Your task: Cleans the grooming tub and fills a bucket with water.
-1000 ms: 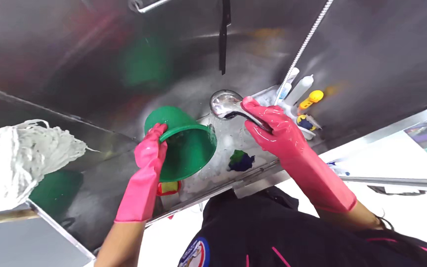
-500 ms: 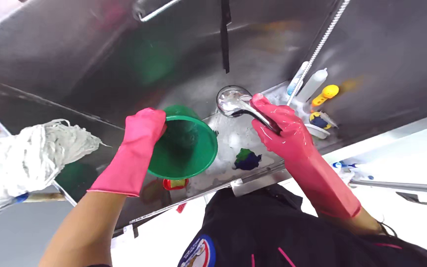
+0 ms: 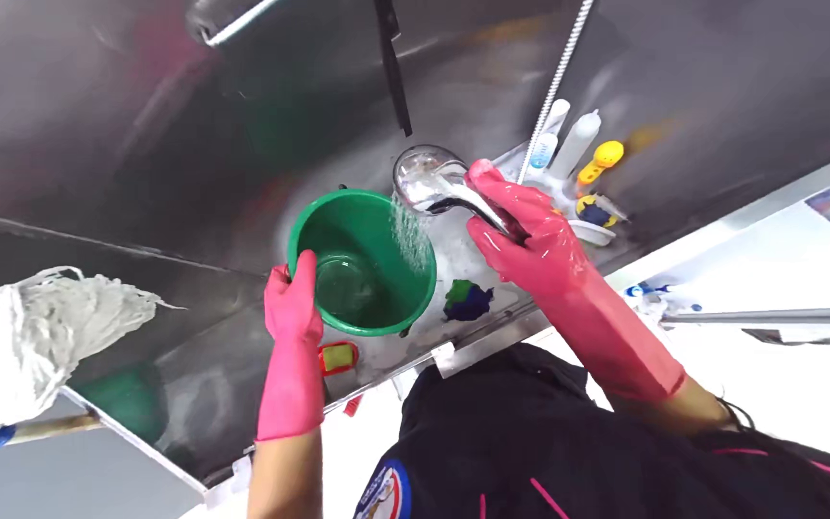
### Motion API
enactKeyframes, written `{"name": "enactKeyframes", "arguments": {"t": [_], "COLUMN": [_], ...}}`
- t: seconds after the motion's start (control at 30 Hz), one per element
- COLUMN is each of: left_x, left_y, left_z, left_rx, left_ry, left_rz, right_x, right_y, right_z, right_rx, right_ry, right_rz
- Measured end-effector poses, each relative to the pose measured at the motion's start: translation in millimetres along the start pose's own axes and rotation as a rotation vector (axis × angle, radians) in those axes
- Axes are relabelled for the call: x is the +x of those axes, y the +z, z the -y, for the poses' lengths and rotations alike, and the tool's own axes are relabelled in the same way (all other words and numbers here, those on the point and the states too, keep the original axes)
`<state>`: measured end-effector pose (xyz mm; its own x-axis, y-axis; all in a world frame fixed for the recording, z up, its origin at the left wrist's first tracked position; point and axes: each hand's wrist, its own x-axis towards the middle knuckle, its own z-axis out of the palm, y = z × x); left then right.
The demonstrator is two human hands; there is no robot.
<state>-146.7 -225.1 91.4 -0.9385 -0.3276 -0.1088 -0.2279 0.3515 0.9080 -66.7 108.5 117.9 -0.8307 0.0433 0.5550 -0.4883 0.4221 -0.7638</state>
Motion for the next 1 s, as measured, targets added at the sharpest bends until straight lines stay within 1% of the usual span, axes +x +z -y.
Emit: {"name": "enactKeyframes", "arguments": {"t": [0.1, 0.2, 0.23, 0.37, 0.47, 0.53, 0.6, 0.67, 0.73, 0.8, 0.83, 1.0], "left_x": [-21.0, -39.4, -43.7, -54.0, -59.6, -62.7, -64.2, -64.1, -61.0, -56.7, -55.3, -49.5], "left_y": [13.2, 21.0, 23.0, 30.4, 33.5, 36.8, 40.5, 44.5, 48.1, 50.4, 51.1, 46.5], "left_z": [5.6, -3.2, -6.6, -19.6, -31.5, -40.7, -47.7, -50.8, -50.5, -47.2, -45.9, -50.9], "left_rx": [-0.279, -0.397, -0.393, -0.366, -0.382, -0.328, -0.25, -0.175, -0.123, -0.085, -0.058, 0.049], "left_ry": [0.11, 0.172, 0.195, 0.275, 0.301, 0.289, 0.316, 0.412, 0.564, 0.707, 0.748, 0.793], "left_rz": [-0.095, -0.216, -0.253, -0.374, -0.447, -0.556, -0.661, -0.742, -0.811, -0.858, -0.876, -0.966], "right_x": [2.1, 4.0, 5.2, 10.7, 16.3, 21.4, 25.8, 30.4, 36.5, 38.9, 40.0, 42.0], "right_y": [3.2, 5.8, 6.2, 2.3, 0.5, -0.1, 0.3, -0.3, 0.9, 0.0, 0.4, 2.0], "right_z": [4.3, 13.3, 15.3, 16.5, 23.1, 26.5, 28.5, 31.4, 32.9, 32.3, 31.3, 28.8], "right_rx": [0.009, 0.027, 0.04, 0.018, 0.024, 0.009, 0.003, 0.005, 0.035, 0.001, -0.012, -0.029], "right_ry": [-0.019, 0.058, 0.068, -0.033, -0.014, -0.023, -0.05, -0.096, -0.178, -0.228, -0.247, -0.235], "right_rz": [0.023, 0.053, 0.055, 0.065, 0.063, 0.05, 0.037, 0.039, 0.029, 0.021, 0.011, 0.002]}}
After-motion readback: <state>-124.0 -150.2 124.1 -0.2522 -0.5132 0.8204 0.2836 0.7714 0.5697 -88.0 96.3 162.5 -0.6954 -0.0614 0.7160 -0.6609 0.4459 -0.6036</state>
